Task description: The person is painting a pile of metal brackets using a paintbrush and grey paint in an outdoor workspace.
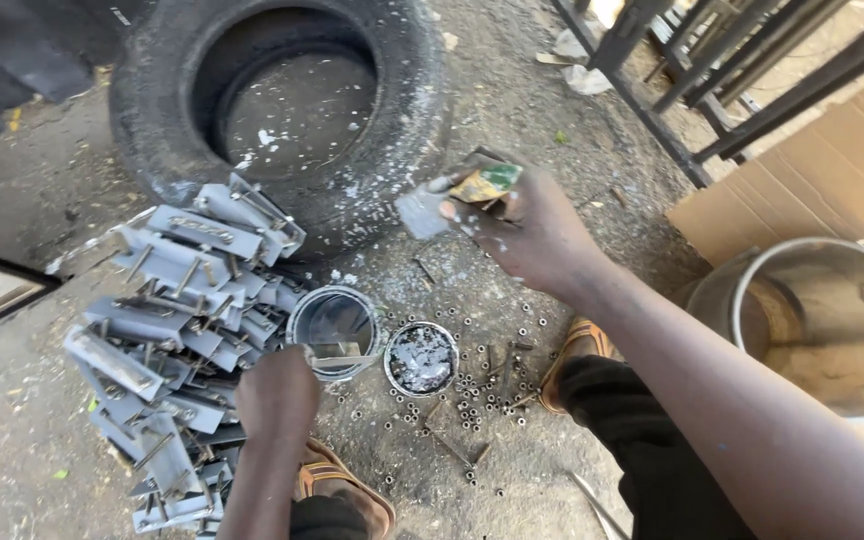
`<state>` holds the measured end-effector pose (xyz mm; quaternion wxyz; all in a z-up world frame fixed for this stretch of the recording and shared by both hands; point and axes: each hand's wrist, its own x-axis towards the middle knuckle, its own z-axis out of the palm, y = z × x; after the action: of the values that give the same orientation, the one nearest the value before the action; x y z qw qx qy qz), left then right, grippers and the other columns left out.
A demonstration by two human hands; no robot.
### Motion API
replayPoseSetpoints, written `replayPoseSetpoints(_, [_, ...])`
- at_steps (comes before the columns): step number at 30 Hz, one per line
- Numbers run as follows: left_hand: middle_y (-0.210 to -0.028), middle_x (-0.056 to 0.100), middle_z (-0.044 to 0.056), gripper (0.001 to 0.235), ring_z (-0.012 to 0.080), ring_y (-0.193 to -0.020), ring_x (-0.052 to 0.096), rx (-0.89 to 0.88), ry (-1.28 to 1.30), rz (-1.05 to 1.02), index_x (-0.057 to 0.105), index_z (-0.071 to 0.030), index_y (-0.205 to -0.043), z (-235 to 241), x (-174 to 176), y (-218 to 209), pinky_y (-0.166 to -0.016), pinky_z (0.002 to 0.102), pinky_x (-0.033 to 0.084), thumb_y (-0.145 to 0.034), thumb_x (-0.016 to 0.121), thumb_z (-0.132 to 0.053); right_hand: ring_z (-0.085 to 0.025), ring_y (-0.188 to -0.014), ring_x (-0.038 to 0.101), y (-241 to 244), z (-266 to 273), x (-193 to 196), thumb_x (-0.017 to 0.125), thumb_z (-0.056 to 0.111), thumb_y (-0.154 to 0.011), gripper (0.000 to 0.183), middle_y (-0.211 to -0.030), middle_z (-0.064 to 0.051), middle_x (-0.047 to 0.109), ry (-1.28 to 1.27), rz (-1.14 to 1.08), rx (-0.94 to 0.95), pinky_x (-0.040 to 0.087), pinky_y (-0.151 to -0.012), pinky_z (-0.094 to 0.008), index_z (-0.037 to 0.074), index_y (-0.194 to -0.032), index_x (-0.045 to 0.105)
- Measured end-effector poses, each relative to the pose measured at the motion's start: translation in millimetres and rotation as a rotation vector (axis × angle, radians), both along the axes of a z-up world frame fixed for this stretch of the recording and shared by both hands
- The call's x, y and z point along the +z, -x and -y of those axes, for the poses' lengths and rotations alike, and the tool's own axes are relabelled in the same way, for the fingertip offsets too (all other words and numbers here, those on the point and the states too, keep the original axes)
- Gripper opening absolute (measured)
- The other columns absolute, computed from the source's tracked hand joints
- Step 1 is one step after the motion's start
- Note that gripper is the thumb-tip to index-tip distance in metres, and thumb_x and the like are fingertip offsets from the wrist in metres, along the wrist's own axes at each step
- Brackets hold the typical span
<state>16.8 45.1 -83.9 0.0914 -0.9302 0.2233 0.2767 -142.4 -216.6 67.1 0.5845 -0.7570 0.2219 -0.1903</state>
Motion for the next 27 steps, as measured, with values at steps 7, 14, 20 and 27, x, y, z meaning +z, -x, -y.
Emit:
replayPoseSetpoints(7, [-0.066, 0.066, 0.001, 0.021, 0.0107, -0.050, 0.057, 0.069, 0.154, -0.060, 0.074, -0.009, -0.092, 31.3, 53.6, 15.4, -0.040, 0.023, 0.046, -0.102, 0.065, -0.025, -0.013, -0.095, 0.067, -4.9, 7.2, 5.6, 0.066, 0.025, -0.097, 0.018, -0.107, 0.002, 0.070, 0.141, 0.000, -0.054, 0.050, -0.079, -0.027, 0.015, -0.111, 0.070])
replayPoseSetpoints(14, [-0.059, 0.057, 0.002, 0.013, 0.0086, -0.040, 0.043, 0.049, 0.462, 0.030, 0.055, 0.004, -0.107, 35.2, 61.0, 35.8, -0.031, 0.024, 0.031, -0.109, 0.043, -0.002, -0.016, -0.096, 0.069, -6.9, 6.8, 2.2, 0.064, 0.010, -0.097, 0.018, -0.110, 0.000, 0.071, 0.251, 0.032, -0.046, 0.050, -0.079, -0.028, 0.013, -0.114, 0.071])
replayPoseSetpoints(20, [-0.080, 0.067, 0.007, 0.008, 0.0103, -0.051, 0.041, 0.672, 0.546, -0.065, 0.065, -0.006, -0.106, -12.1, 52.7, 7.2, -0.039, 0.026, 0.034, -0.099, 0.061, -0.007, -0.025, -0.119, 0.066, -17.2, 12.6, -21.7, 0.064, 0.028, -0.097, 0.022, -0.127, -0.004, 0.070, 0.469, -0.061, -0.106, 0.053, -0.091, -0.039, 0.017, -0.114, 0.072])
replayPoseSetpoints(27, [-0.081, 0.067, 0.007, 0.030, 0.0090, -0.060, 0.048, 1.134, 0.627, -0.320, 0.065, -0.006, -0.135, -48.5, 64.9, 13.4, -0.048, 0.022, 0.038, -0.108, 0.055, -0.009, -0.034, -0.141, 0.046, -24.4, 2.1, -10.4, 0.064, 0.023, -0.095, 0.035, -0.147, -0.019, 0.055, 0.434, -0.259, -0.048, 0.047, -0.106, -0.049, 0.010, -0.128, 0.068])
